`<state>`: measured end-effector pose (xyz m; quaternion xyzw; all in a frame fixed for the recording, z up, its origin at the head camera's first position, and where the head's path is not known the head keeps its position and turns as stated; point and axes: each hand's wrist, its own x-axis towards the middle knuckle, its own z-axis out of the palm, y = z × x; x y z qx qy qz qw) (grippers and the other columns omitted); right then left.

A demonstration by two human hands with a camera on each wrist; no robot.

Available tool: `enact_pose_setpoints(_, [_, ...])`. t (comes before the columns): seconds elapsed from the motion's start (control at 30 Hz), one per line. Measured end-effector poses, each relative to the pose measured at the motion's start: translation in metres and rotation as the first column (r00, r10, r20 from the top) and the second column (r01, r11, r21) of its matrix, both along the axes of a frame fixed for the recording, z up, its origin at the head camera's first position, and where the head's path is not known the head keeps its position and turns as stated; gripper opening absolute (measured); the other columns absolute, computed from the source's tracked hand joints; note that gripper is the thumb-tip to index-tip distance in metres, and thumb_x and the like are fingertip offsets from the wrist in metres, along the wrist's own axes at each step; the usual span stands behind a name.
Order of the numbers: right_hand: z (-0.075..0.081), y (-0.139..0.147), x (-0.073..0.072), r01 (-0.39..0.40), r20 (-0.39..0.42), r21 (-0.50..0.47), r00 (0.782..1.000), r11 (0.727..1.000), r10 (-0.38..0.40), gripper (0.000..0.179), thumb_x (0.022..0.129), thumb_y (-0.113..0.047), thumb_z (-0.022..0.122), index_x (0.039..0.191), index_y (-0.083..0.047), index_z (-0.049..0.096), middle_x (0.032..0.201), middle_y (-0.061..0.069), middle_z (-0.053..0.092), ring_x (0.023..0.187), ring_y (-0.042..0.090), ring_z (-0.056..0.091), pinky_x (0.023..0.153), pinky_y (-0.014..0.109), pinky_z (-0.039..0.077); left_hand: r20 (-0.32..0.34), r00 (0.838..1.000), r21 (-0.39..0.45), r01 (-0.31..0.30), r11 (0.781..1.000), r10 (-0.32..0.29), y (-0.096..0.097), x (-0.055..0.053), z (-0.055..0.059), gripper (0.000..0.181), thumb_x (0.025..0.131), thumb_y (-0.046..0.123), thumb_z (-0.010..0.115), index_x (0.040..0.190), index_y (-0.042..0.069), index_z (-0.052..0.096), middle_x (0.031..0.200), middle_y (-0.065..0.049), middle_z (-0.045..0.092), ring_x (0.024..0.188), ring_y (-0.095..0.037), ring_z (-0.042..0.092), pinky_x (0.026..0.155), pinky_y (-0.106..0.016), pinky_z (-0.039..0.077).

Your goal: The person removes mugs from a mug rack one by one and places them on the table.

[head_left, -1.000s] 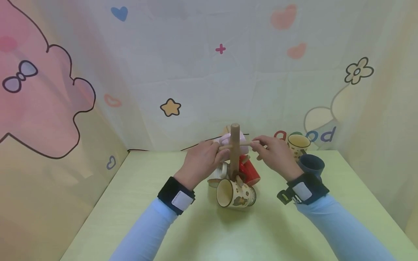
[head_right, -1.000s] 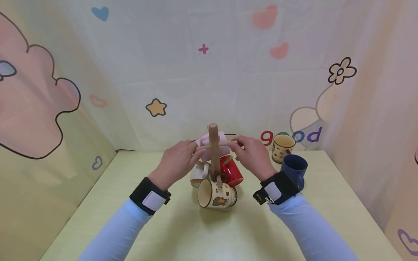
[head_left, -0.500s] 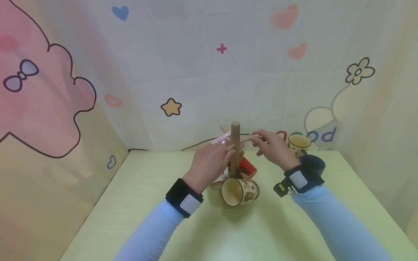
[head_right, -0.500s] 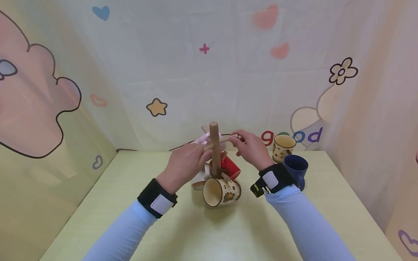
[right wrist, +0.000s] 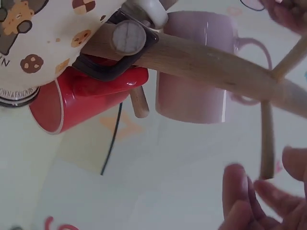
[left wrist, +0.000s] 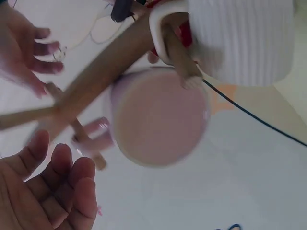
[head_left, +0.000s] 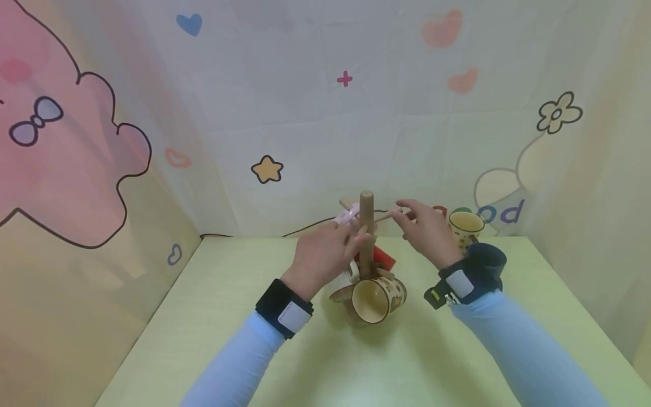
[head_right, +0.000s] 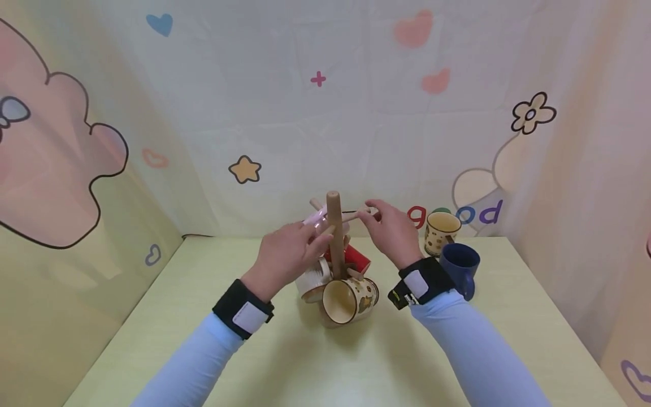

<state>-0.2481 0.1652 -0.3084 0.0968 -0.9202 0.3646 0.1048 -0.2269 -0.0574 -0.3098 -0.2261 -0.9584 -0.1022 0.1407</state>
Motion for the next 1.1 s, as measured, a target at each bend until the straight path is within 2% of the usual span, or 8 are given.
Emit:
enact_pose_setpoints(0.13, [0.001,-0.011,0.015,0.099,-0.184,0.071,0.979,0.993,-0.084,0.04,0.102,-0.036,0.055,0.122,-0.001,0.062,0.099,0.019,0.067,0.073,0.03,0.061,0.057,0.039,0.052,0.05,0.998,0.178,-0.033,0.984,0.024,-0.019,-0.017,0.0,0.052,0.106,0.049,0.034,0.106,0.008,0.066,0.091,-0.008,0.062,0.077,-0.02,0.06,0.058,-0.032,0.051])
enact_pose_setpoints(0.27, [0.002,-0.029,0.03,0.112,-0.298,0.169,0.953,0.979,-0.057,0.035,0.099,-0.037,0.061,0.104,-0.003,0.066,0.092,0.014,0.064,0.064,0.025,0.056,0.048,0.034,0.047,0.096,0.995,0.258,-0.051,0.965,0.027,-0.034,-0.04,0.002,0.045,0.106,0.039,0.042,0.13,0.004,0.058,0.12,-0.015,0.061,0.102,-0.028,0.063,0.08,-0.042,0.056])
enact_pose_setpoints(0.33, [0.004,-0.038,0.036,0.093,-0.293,0.235,0.956,0.967,-0.02,0.037,0.098,-0.042,0.061,0.096,-0.005,0.068,0.084,0.011,0.063,0.059,0.022,0.054,0.044,0.032,0.044,0.123,0.992,0.262,-0.041,0.964,0.009,-0.037,-0.051,0.004,0.047,0.106,0.036,0.044,0.139,0.004,0.051,0.132,-0.018,0.056,0.113,-0.031,0.06,0.09,-0.046,0.053])
enact_pose_setpoints(0.5, [0.012,-0.058,0.044,0.03,-0.15,0.37,0.988,0.929,0.028,0.046,0.099,-0.053,0.052,0.08,-0.014,0.067,0.059,0.0,0.053,0.051,0.018,0.05,0.041,0.03,0.037,0.193,0.979,0.231,0.017,0.973,-0.063,-0.033,-0.072,0.011,0.05,0.106,0.035,0.045,0.149,0.009,0.042,0.145,-0.018,0.046,0.129,-0.033,0.05,0.106,-0.048,0.042])
enact_pose_setpoints(0.57, [0.014,-0.064,0.047,0.023,-0.134,0.402,0.99,0.915,0.034,0.045,0.099,-0.052,0.052,0.078,-0.016,0.068,0.056,-0.001,0.049,0.05,0.018,0.049,0.041,0.03,0.036,0.222,0.971,0.209,0.037,0.977,-0.084,-0.029,-0.076,0.014,0.05,0.107,0.036,0.043,0.15,0.011,0.041,0.146,-0.017,0.046,0.13,-0.032,0.048,0.107,-0.047,0.041])
enact_pose_setpoints(0.7, [0.012,-0.073,0.05,0.067,-0.247,0.465,0.967,0.883,0.056,0.041,0.097,-0.048,0.059,0.074,-0.016,0.068,0.053,-0.001,0.044,0.045,0.016,0.045,0.039,0.028,0.032,0.256,0.962,0.182,0.054,0.982,-0.1,-0.023,-0.079,0.018,0.047,0.108,0.036,0.04,0.148,0.013,0.047,0.143,-0.015,0.049,0.125,-0.03,0.051,0.105,-0.045,0.043])
enact_pose_setpoints(0.83, [0.009,-0.076,0.051,0.148,-0.348,0.505,0.936,0.851,0.044,0.043,0.097,-0.042,0.062,0.068,-0.011,0.062,0.052,0.0,0.042,0.044,0.016,0.043,0.037,0.028,0.03,0.253,0.963,0.176,0.047,0.983,-0.091,-0.02,-0.081,0.017,0.045,0.107,0.037,0.04,0.144,0.014,0.051,0.139,-0.015,0.053,0.121,-0.029,0.053,0.104,-0.044,0.044])
enact_pose_setpoints(1.1, [0.013,-0.079,0.054,0.153,-0.267,0.552,0.964,0.82,0.0,0.041,0.097,-0.04,0.063,0.073,-0.007,0.064,0.053,0.003,0.044,0.044,0.017,0.045,0.038,0.027,0.033,0.232,0.97,0.164,0.031,0.986,-0.069,-0.016,-0.082,0.013,0.045,0.107,0.039,0.043,0.144,0.016,0.053,0.132,-0.016,0.056,0.113,-0.029,0.055,0.101,-0.044,0.047])
